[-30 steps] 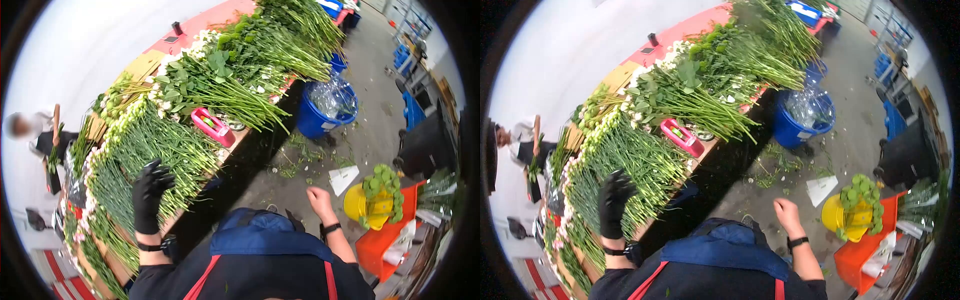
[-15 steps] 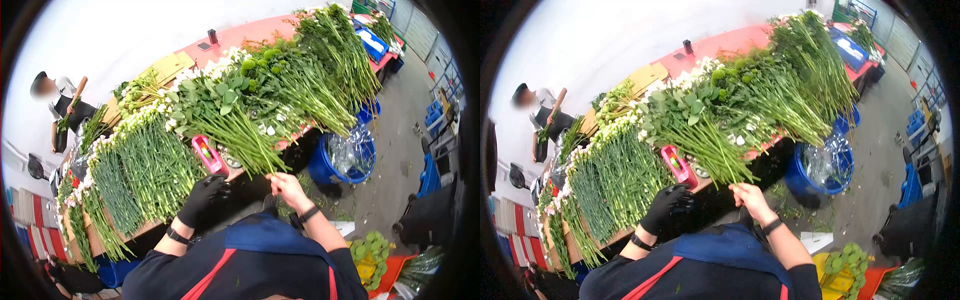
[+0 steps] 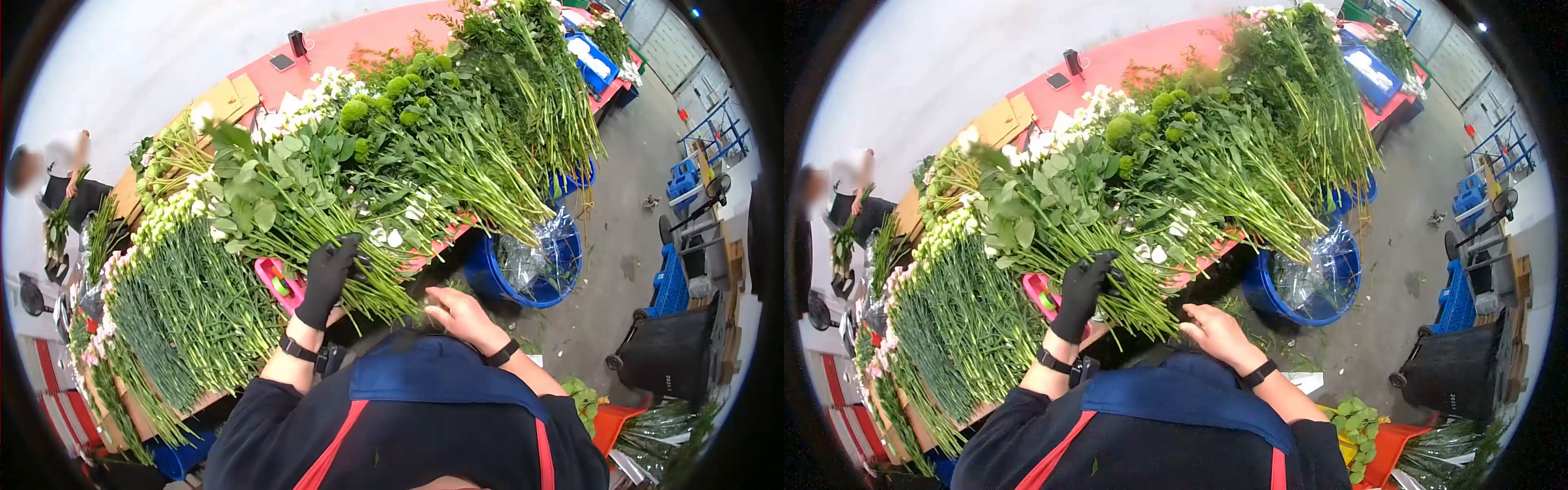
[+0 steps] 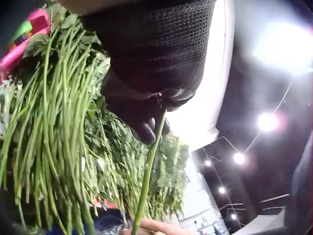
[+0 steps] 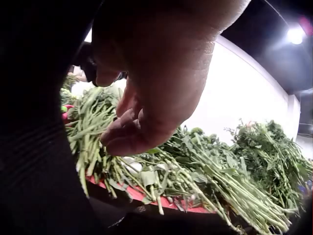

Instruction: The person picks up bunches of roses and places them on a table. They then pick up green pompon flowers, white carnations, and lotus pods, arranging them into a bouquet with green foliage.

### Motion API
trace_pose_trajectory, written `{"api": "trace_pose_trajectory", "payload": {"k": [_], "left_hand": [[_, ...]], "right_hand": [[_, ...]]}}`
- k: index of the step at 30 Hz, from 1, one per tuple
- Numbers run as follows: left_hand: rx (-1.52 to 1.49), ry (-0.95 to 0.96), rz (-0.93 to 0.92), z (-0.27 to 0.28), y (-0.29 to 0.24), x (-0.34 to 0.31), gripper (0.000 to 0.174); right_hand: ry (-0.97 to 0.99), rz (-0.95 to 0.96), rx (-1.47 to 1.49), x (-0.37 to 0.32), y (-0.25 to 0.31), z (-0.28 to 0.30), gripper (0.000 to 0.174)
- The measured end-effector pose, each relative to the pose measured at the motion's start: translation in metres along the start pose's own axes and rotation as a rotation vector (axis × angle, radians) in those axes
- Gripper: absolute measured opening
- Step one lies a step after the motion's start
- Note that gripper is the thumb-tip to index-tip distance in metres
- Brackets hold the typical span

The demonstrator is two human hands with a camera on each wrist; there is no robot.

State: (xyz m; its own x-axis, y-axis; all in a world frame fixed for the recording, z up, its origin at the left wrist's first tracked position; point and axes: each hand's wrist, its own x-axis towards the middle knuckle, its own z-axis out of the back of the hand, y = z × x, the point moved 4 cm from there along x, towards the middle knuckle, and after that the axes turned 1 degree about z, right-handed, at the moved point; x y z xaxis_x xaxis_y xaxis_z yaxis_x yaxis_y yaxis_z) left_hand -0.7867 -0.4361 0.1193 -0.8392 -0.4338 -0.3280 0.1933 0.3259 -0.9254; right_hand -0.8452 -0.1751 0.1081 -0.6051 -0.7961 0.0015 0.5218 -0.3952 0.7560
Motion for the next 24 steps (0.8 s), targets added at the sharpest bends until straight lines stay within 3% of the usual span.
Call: {"api": "trace_pose_trajectory", "payload": {"k": [3, 6, 11, 16, 19, 21, 22, 24], "left_hand": [[0.053, -0.194, 0.101, 0.031, 0.043, 0.035, 0.039], [0.16, -0.197, 0.115, 0.043, 0.052, 0.044, 0.039], [0.098, -0.308, 0.059, 0.04, 0.056, 0.037, 0.035], [0.03, -0.447, 0.048, 0.037, 0.065, 0.039, 0.029], [0.123, -0.601, 0.027, 0.027, 0.062, 0.038, 0.028], [0.281, -0.735, 0.046, 0.021, 0.057, 0.034, 0.028], [0.126, -0.752, -0.014, 0.013, 0.057, 0.034, 0.028], [0.21, -0.852, -0.011, 0.007, 0.051, 0.026, 0.046]], "right_hand": [[0.088, -0.1, -0.014, 0.003, -0.024, 0.01, 0.041], [0.152, -0.126, -0.08, 0.004, -0.05, 0.021, 0.041], [-0.024, -0.247, 0.049, 0.034, -0.082, 0.067, 0.039], [-0.311, -0.153, -0.415, 0.099, -0.133, 0.129, 0.051], [-0.244, -0.146, -0.608, 0.134, -0.17, 0.141, 0.063], [-0.06, -0.196, -0.634, 0.15, -0.184, 0.141, 0.066], [-0.031, -0.15, -0.673, 0.155, -0.196, 0.137, 0.06], [-0.039, -0.104, -0.557, 0.162, -0.219, 0.143, 0.042]]}}
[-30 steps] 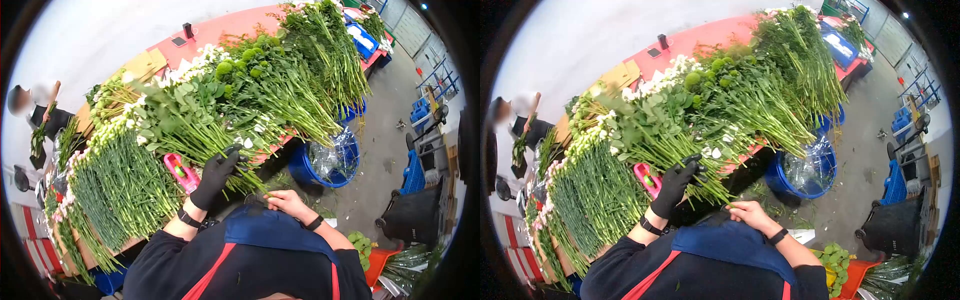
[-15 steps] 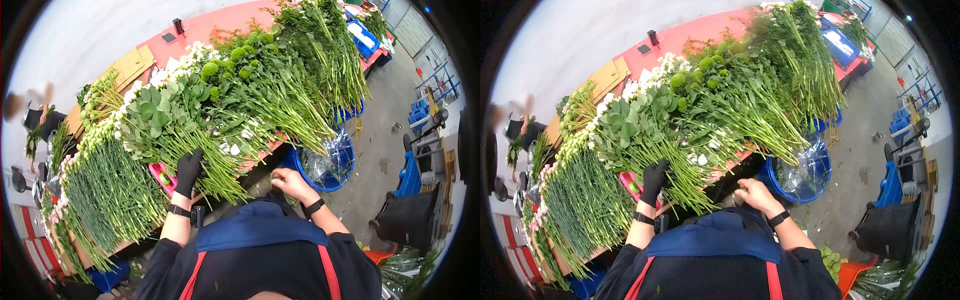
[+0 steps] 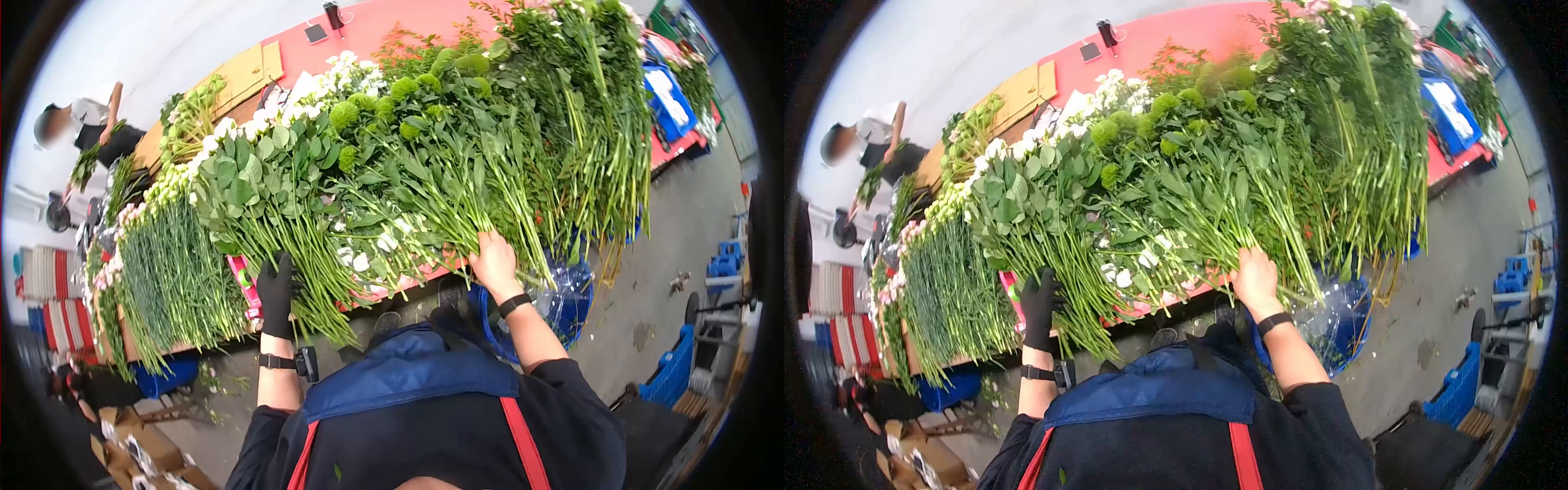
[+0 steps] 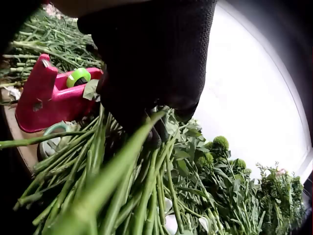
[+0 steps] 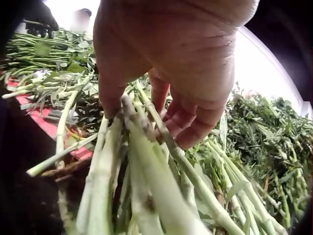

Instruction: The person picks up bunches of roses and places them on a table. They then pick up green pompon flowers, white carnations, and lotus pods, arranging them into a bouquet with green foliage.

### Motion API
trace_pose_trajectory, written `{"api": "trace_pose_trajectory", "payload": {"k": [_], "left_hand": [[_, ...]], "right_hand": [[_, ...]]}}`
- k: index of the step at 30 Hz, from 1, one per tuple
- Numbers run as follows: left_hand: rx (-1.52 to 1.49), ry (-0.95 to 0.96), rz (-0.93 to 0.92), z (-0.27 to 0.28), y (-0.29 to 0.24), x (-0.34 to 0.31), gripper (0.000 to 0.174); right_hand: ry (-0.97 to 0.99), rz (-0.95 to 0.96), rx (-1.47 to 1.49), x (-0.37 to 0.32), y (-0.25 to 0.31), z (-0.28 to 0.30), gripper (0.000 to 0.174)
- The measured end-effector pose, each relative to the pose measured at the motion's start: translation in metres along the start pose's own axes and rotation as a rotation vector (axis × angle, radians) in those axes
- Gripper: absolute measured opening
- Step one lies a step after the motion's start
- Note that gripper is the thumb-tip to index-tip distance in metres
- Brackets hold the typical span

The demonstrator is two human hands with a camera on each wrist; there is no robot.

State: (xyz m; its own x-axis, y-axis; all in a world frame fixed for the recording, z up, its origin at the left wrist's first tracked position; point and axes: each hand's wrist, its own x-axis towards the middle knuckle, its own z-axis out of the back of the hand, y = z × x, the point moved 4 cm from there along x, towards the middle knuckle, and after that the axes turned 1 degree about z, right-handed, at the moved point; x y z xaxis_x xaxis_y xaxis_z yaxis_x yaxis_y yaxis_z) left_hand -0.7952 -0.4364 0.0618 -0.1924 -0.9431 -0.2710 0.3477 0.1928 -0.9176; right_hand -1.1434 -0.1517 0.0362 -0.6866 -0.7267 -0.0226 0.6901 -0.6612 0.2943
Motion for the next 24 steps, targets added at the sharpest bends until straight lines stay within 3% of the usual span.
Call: {"api": "trace_pose_trajectory", "payload": {"k": [2, 3, 6, 9, 10, 11, 13, 15, 17, 19, 21, 23, 24], "left_hand": [[0.17, -0.157, -0.119, 0.007, -0.01, -0.018, 0.069], [0.295, -0.254, -0.289, 0.01, -0.017, -0.029, 0.07], [0.692, -0.492, -0.557, 0.015, -0.026, -0.06, 0.068], [0.88, -0.516, -0.739, -0.008, -0.058, -0.094, 0.064], [0.829, -0.482, -0.695, -0.017, -0.066, -0.099, 0.059], [0.94, -0.487, -0.765, -0.029, -0.075, -0.105, 0.055], [0.841, -0.443, -0.754, -0.048, -0.075, -0.108, 0.051], [0.658, -0.258, -0.618, -0.073, -0.063, -0.102, 0.047], [0.175, 0.047, -0.279, -0.116, -0.043, -0.083, 0.045], [0.148, 0.411, -0.031, -0.162, -0.059, -0.066, 0.053], [-0.005, 0.587, 0.063, -0.205, -0.064, -0.04, 0.07], [-0.044, 0.536, 0.023, -0.241, -0.037, 0.002, 0.082], [-0.209, 0.557, 0.189, -0.257, -0.046, 0.008, 0.083]], "right_hand": [[-0.002, -0.034, 0.221, 0.006, -0.018, 0.004, 0.033], [0.035, -0.091, 0.293, 0.009, -0.025, 0.014, 0.033], [0.048, -0.028, 0.538, 0.019, -0.052, 0.032, 0.036], [-0.001, -0.001, 0.745, 0.028, -0.083, 0.027, 0.04], [0.007, 0.0, 0.894, 0.028, -0.089, 0.029, 0.04], [-0.003, 0.027, 0.842, 0.029, -0.092, 0.034, 0.038], [-0.016, 0.003, 0.92, 0.029, -0.103, 0.026, 0.038], [-0.061, -0.007, 0.927, 0.031, -0.116, 0.01, 0.039], [-0.055, -0.027, 0.877, 0.03, -0.129, -0.006, 0.04], [-0.007, -0.057, 0.778, 0.033, -0.135, -0.018, 0.041], [0.048, -0.092, 0.651, 0.032, -0.121, -0.007, 0.046], [0.048, -0.078, 0.559, 0.03, -0.117, -0.007, 0.048], [0.036, -0.086, 0.527, 0.028, -0.112, -0.004, 0.051]]}}
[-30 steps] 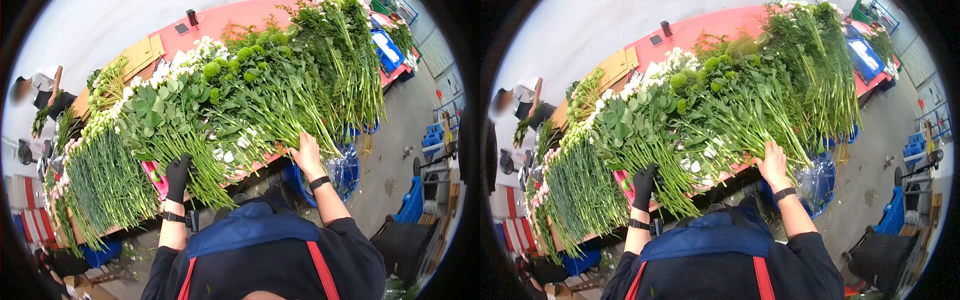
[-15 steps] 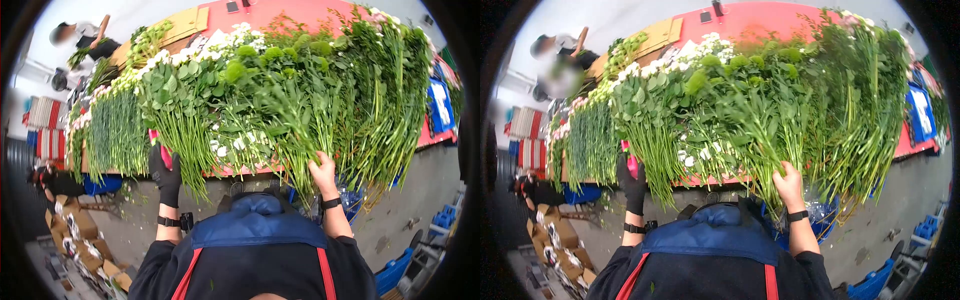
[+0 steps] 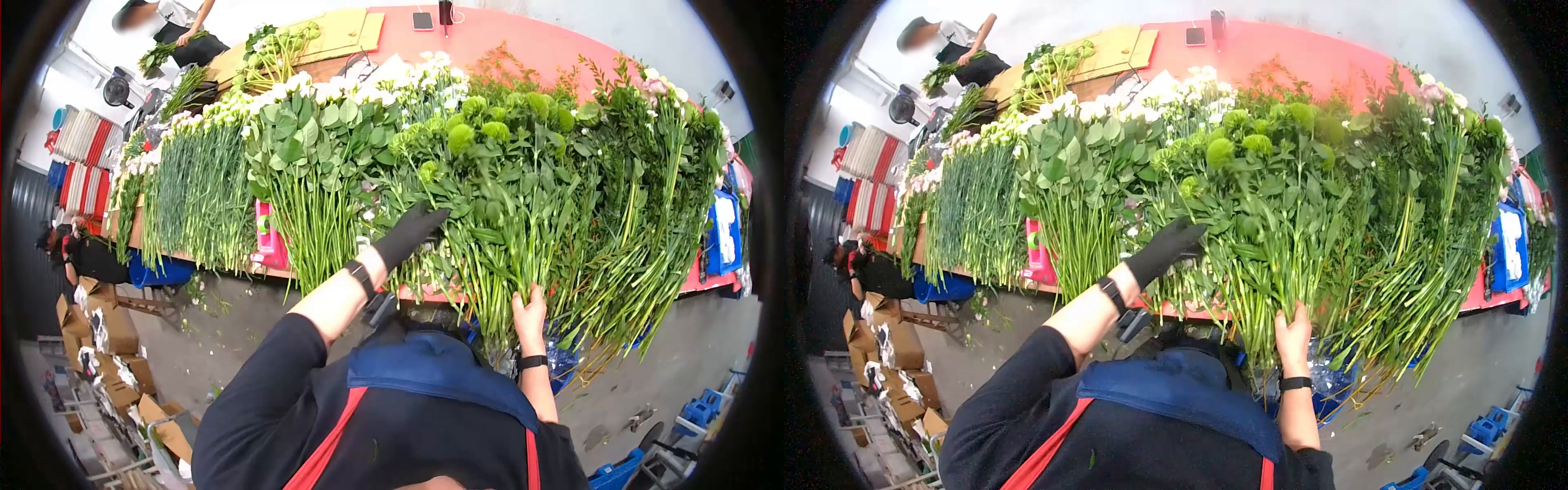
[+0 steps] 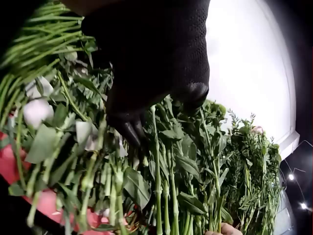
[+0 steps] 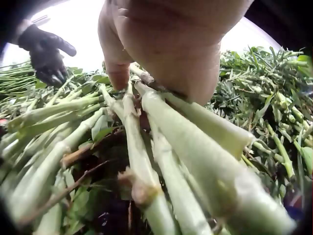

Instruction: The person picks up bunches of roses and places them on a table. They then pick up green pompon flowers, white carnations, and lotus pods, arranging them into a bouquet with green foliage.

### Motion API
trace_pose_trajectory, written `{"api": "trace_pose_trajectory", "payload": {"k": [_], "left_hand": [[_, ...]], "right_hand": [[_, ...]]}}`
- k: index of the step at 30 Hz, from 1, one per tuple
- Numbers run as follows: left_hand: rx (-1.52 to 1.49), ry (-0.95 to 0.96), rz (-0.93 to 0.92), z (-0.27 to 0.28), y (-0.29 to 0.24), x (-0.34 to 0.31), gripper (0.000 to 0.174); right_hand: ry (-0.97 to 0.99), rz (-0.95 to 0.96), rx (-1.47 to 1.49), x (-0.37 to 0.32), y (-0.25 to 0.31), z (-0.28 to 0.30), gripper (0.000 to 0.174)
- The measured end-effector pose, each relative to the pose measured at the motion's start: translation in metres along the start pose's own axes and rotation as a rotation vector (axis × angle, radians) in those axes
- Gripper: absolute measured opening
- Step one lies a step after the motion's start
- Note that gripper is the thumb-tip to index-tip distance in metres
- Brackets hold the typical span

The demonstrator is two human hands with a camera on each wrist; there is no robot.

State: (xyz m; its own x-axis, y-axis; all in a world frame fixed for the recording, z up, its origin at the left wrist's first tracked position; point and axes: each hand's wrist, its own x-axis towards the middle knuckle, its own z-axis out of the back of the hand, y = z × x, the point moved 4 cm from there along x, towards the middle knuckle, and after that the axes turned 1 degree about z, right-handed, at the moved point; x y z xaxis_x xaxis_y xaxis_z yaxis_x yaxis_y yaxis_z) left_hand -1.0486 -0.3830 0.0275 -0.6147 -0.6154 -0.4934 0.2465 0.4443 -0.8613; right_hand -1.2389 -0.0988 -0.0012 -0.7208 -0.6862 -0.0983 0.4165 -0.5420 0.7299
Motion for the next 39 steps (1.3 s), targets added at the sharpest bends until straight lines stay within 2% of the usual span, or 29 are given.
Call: {"api": "trace_pose_trajectory", "payload": {"k": [1, 2, 4, 5, 7, 10, 11, 13, 14, 16, 18, 21, 23, 25, 27, 29, 31, 33, 35, 36, 39], "left_hand": [[-0.095, 0.046, 0.011, -0.01, -0.009, 0.004, 0.081], [-0.051, 0.044, 0.017, -0.013, 0.007, 0.027, 0.081], [0.089, 0.081, 0.036, -0.035, 0.0, 0.04, 0.086], [0.213, -0.055, -0.047, -0.047, -0.005, 0.038, 0.098], [0.246, 0.05, -0.128, -0.081, -0.042, 0.015, 0.119], [0.256, 0.188, -0.223, -0.117, -0.048, 0.021, 0.112], [0.259, 0.209, -0.294, -0.122, -0.047, 0.026, 0.111], [0.266, 0.247, -0.429, -0.128, -0.041, 0.037, 0.109], [0.264, 0.249, -0.402, -0.126, -0.041, 0.036, 0.106], [0.214, 0.335, -0.381, -0.119, -0.041, 0.031, 0.105], [0.217, 0.361, -0.355, -0.104, -0.05, 0.014, 0.106], [0.223, 0.378, -0.361, -0.087, -0.049, 0.007, 0.106], [0.373, 0.348, -0.373, -0.077, -0.049, 0.008, 0.099], [0.499, 0.345, -0.343, -0.067, -0.05, 0.009, 0.095], [0.685, 0.207, -0.449, -0.041, -0.06, 0.006, 0.078], [0.875, 0.065, -0.541, -0.003, -0.069, 0.0, 0.062], [1.585, -0.023, -0.611, 0.046, -0.075, 0.01, 0.049], [2.001, -0.178, -0.624, 0.097, -0.073, 0.011, 0.041], [1.944, -0.313, -0.658, 0.156, -0.058, 0.014, 0.038], [1.936, -0.293, -0.618, 0.172, -0.066, -0.002, 0.04], [1.906, -0.438, -0.637, 0.209, -0.055, -0.009, 0.042]], "right_hand": [[0.033, -0.043, -0.023, -0.001, 0.004, 0.003, 0.054], [0.004, -0.016, -0.057, -0.004, 0.01, 0.005, 0.056], [-0.009, -0.02, -0.102, -0.01, 0.018, 0.009, 0.063], [-0.019, -0.028, -0.084, -0.013, 0.016, 0.009, 0.063], [-0.042, -0.07, 0.0, -0.018, 0.017, 0.013, 0.067], [-0.114, 0.022, -0.057, -0.024, 0.028, 0.022, 0.074], [-0.088, -0.01, -0.103, -0.022, 0.025, 0.021, 0.087], [-0.12, -0.004, -0.326, -0.023, 0.037, 0.019, 0.092], [-0.109, 0.01, -0.407, -0.02, 0.039, 0.013, 0.099], [-0.066, -0.063, -0.526, -0.02, 0.043, 0.004, 0.1], [-0.025, -0.113, -0.553, -0.019, 0.063, 0.0, 0.101], [-0.097, -0.013, -0.564, -0.01, 0.091, -0.006, 0.109], [-0.124, 0.104, -0.592, 0.001, 0.111, -0.019, 0.113], [-0.04, 0.047, -0.682, 0.018, 0.115, -0.034, 0.11], [-0.016, -0.046, -0.68, 0.036, 0.1, -0.036, 0.103], [-0.036, -0.038, -0.64, 0.045, 0.084, -0.033, 0.102], [-0.035, -0.083, -0.66, 0.046, 0.087, -0.027, 0.099], [-0.032, -0.053, -0.61, 0.05, 0.076, -0.026, 0.097], [-0.033, -0.065, -0.601, 0.053, 0.072, -0.027, 0.095], [-0.022, -0.058, -0.591, 0.054, 0.07, -0.028, 0.096], [-0.002, -0.069, -0.557, 0.058, 0.068, -0.023, 0.094]]}}
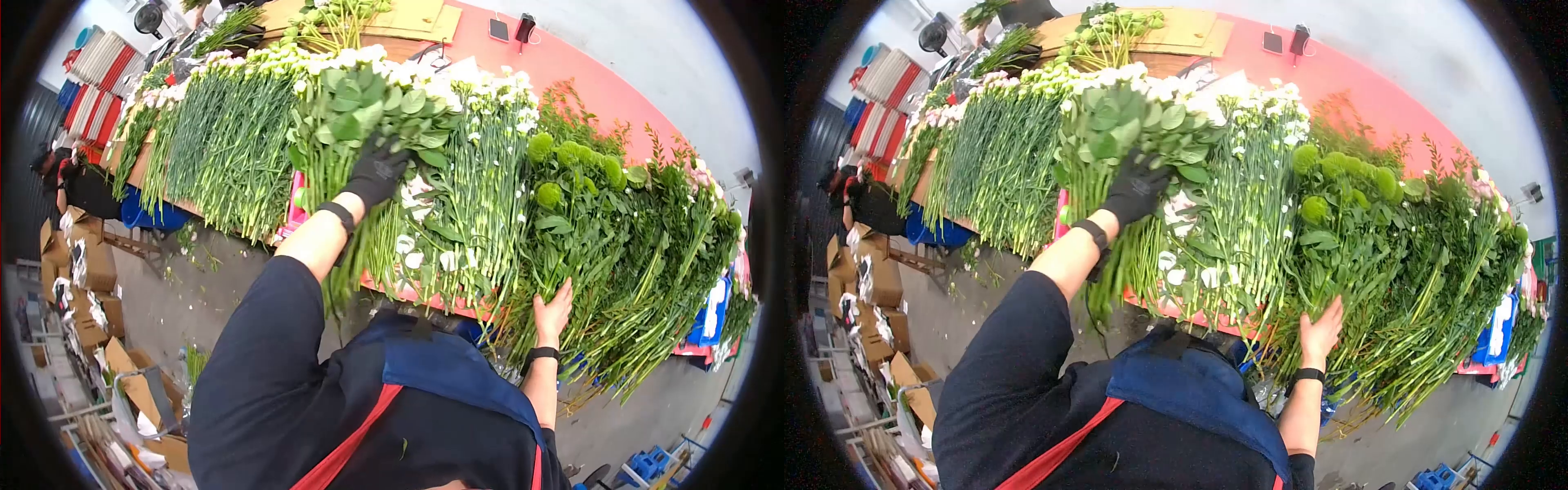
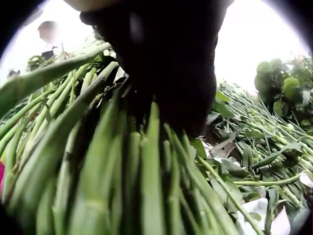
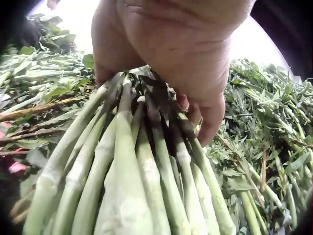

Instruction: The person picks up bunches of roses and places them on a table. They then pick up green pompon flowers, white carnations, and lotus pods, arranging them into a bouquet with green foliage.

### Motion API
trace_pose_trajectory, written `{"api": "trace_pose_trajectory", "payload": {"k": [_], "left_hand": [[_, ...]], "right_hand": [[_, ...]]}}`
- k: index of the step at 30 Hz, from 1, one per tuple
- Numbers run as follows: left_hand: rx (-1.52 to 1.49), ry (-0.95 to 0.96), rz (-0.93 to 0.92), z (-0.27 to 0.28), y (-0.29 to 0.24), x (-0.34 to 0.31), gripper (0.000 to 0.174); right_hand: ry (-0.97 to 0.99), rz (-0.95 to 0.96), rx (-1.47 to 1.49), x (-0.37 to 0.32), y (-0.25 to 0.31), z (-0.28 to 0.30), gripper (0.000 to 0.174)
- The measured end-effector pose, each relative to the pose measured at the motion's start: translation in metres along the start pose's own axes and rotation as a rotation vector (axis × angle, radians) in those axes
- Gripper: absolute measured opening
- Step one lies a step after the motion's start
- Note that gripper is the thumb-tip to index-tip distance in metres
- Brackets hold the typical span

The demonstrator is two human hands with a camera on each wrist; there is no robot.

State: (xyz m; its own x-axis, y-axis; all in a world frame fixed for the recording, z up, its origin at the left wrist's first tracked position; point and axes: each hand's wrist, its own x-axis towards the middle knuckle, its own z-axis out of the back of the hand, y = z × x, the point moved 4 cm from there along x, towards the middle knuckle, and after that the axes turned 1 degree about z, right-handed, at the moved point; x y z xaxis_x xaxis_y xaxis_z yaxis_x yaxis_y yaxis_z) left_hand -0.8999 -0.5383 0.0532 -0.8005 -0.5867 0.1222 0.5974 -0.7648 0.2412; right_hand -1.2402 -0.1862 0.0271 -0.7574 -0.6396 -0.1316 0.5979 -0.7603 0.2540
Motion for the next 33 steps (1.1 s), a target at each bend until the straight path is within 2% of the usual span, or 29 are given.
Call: {"api": "trace_pose_trajectory", "payload": {"k": [1, 4, 10, 15, 18, 19, 20, 22, 24, 26, 27, 28, 30, 31, 32, 33], "left_hand": [[-0.007, 0.004, 0.044, 0.001, 0.012, -0.013, 0.04], [0.027, 0.164, 0.117, 0.009, 0.036, -0.034, 0.048], [0.057, 0.261, 0.086, -0.013, 0.015, -0.018, 0.046], [0.077, 0.24, 0.091, -0.014, 0.002, -0.012, 0.042], [0.137, 0.253, 0.056, -0.011, -0.004, -0.006, 0.043], [0.116, 0.244, 0.042, -0.004, -0.007, -0.006, 0.044], [0.092, 0.236, 0.026, -0.001, -0.012, -0.007, 0.044], [-0.008, 0.222, 0.058, -0.022, -0.003, -0.014, 0.041], [0.047, 0.189, 0.071, -0.025, -0.007, -0.011, 0.039], [-0.1, 0.131, 0.081, 0.004, -0.015, -0.009, 0.034], [-0.172, 0.102, 0.087, 0.016, -0.02, -0.01, 0.032], [-0.264, -0.024, 0.085, 0.021, -0.027, -0.014, 0.029], [-0.448, -0.27, 0.08, 0.035, -0.039, -0.027, 0.024], [-0.673, -0.133, 0.089, 0.039, -0.044, -0.028, 0.019], [-0.787, -0.183, 0.099, 0.037, -0.05, -0.033, 0.025], [-1.025, -0.1, 0.19, 0.032, -0.057, -0.038, 0.029]], "right_hand": [[0.007, -0.004, 0.03, 0.0, -0.003, 0.001, 0.093], [-0.01, 0.022, 0.068, 0.007, -0.019, -0.001, 0.091], [-0.028, -0.015, -0.208, -0.009, 0.017, -0.006, 0.094], [0.003, -0.049, -0.216, -0.01, 0.024, -0.01, 0.097], [-0.006, -0.052, -0.265, -0.016, 0.041, 0.01, 0.098], [-0.128, 0.099, -0.258, -0.026, 0.055, 0.024, 0.097], [-0.319, 0.262, -0.233, -0.036, 0.071, 0.032, 0.082], [-0.38, 0.551, -0.038, -0.05, 0.096, 0.033, 0.05], [-0.032, 0.605, 0.214, -0.058, 0.108, -0.005, 0.024], [0.082, 0.576, 0.166, -0.071, 0.129, -0.033, 0.02], [0.185, 0.529, 0.034, -0.072, 0.132, -0.047, 0.021], [0.286, 0.479, -0.096, -0.071, 0.131, -0.06, 0.023], [0.268, 0.411, -0.027, -0.071, 0.129, -0.062, 0.023], [0.259, 0.388, 0.012, -0.072, 0.129, -0.056, 0.024], [0.249, 0.362, 0.05, -0.074, 0.129, -0.046, 0.024], [0.218, 0.342, 0.091, -0.08, 0.132, -0.031, 0.023]]}}
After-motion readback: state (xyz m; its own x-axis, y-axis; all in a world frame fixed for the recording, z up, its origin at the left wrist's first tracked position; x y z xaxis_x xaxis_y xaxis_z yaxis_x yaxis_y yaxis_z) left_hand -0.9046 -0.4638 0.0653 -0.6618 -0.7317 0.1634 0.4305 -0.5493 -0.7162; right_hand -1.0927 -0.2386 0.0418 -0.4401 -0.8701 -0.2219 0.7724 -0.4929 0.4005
